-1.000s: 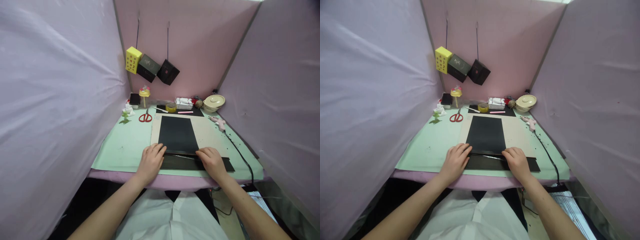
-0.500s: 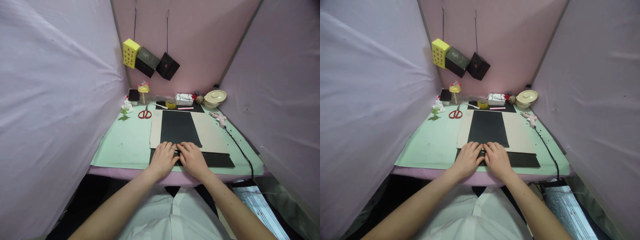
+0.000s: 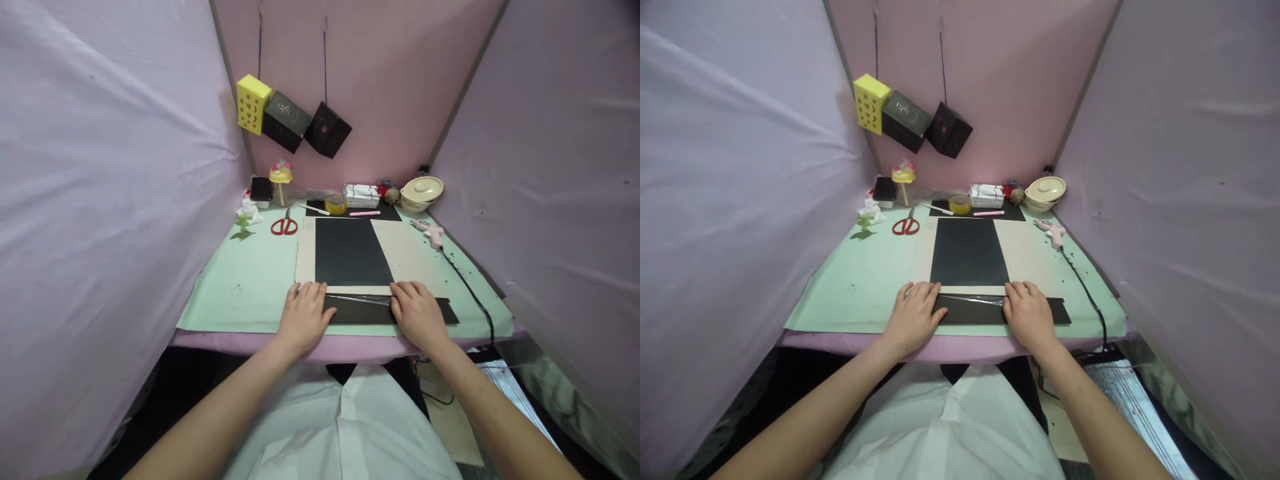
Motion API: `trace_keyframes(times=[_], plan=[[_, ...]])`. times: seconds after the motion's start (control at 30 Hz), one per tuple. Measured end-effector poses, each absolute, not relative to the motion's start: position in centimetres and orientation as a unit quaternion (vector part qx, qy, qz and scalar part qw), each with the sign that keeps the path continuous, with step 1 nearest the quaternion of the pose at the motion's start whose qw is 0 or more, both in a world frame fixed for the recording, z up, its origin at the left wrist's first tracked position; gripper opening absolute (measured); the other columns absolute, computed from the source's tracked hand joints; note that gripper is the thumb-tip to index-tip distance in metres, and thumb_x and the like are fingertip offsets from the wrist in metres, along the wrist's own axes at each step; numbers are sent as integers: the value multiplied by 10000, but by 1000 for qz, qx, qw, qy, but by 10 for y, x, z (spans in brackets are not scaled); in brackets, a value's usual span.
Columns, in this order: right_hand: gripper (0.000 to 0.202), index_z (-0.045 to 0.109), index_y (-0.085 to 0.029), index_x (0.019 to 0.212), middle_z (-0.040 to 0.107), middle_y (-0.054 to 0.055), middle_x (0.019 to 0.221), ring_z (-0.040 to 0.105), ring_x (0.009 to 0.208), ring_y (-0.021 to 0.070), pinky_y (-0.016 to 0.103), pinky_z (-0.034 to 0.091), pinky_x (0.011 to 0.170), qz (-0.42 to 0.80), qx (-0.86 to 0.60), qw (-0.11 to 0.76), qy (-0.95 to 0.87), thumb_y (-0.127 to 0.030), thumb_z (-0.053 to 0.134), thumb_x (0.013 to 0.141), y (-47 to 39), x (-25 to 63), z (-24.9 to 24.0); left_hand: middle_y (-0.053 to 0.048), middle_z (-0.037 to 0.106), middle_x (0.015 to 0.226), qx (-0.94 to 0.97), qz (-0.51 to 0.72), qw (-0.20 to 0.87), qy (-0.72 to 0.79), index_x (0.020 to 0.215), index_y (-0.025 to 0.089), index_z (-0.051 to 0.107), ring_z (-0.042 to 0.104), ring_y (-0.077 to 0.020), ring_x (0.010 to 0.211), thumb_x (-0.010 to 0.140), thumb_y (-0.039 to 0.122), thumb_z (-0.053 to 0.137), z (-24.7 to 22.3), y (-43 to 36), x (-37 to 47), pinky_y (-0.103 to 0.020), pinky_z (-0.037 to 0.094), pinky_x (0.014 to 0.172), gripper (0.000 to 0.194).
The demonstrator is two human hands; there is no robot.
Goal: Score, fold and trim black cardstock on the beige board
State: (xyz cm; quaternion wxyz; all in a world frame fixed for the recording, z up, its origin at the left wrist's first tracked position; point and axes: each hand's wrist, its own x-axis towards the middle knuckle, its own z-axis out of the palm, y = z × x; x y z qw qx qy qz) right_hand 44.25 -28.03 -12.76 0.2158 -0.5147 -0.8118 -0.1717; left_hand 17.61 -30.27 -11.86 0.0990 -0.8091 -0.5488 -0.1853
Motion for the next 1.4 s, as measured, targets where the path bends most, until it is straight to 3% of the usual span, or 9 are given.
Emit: trace_keyframes(times=[0.17,0.37,0.67,0.8,0.97,1.07,1.17,1.27,1.4], plan=[[223,661,-147,1066,663,118,1046,526,983,270,399,434,828,-170,-527,218,-803,-233,508,927,-278,457,-125,-132,608,1204,-798,-210,91,-557,1294,157,522,506,-286,1172,916,352,566,-122,-305,175,-473,315,1019,427],[362,560,-159,1274,608,122,1213,519,1099,264,413,457,903,-90,-471,262,-837,-260,545,927,-268,453,-124,-117,604,1179,-793,-250,41,-554,1305,163,502,507,-261,1151,929,284,539,-122,-306,165,-462,318,1029,396],[200,680,-156,987,673,81,895,551,861,200,358,458,766,-78,-395,260,-878,-159,482,956,-261,449,-128,-80,668,1088,-781,-321,2,-536,1235,178,533,581,-213,1078,943,208,482,-126,-308,156,-437,336,1031,299],[178,670,-161,934,661,69,843,537,826,197,353,442,748,-91,-392,258,-878,-148,493,949,-261,451,-129,-91,681,1167,-794,-303,36,-526,1261,181,537,564,-237,1170,936,167,474,-129,-314,148,-457,286,1065,332],[141,647,-168,936,650,68,858,530,821,204,354,439,732,-101,-405,276,-866,-135,510,935,-261,452,-131,-101,682,1174,-764,-351,19,-541,1239,189,566,575,-266,1166,925,192,482,-130,-322,140,-468,323,1033,325],[126,621,-172,966,644,78,898,536,856,207,359,457,761,-98,-407,337,-843,-110,521,919,-265,452,-127,-104,667,1172,-685,-456,-98,-559,1172,195,595,583,-263,1145,919,272,508,-125,-327,144,-440,382,1007,278],[165,595,-185,1001,627,79,923,544,882,205,369,467,799,-84,-397,431,-806,-73,537,895,-276,450,-115,-130,667,1127,-495,-550,-380,-555,1104,172,585,650,-252,1002,892,423,549,-113,-327,153,-393,488,885,330],[218,591,-207,1007,610,62,917,554,879,191,360,461,800,-49,-382,479,-789,-38,545,877,-298,450,-92,-172,691,1067,-271,-512,-676,-455,1046,117,607,685,-258,954,869,531,547,-96,-315,157,-364,512,878,455],[245,588,-210,1023,584,64,924,556,897,188,334,457,759,67,-347,442,-825,-27,510,880,-342,460,-54,-91,733,817,-126,-452,-797,-381,931,125,673,702,-202,729,873,502,546,-78,-287,150,-308,546,781,402]])
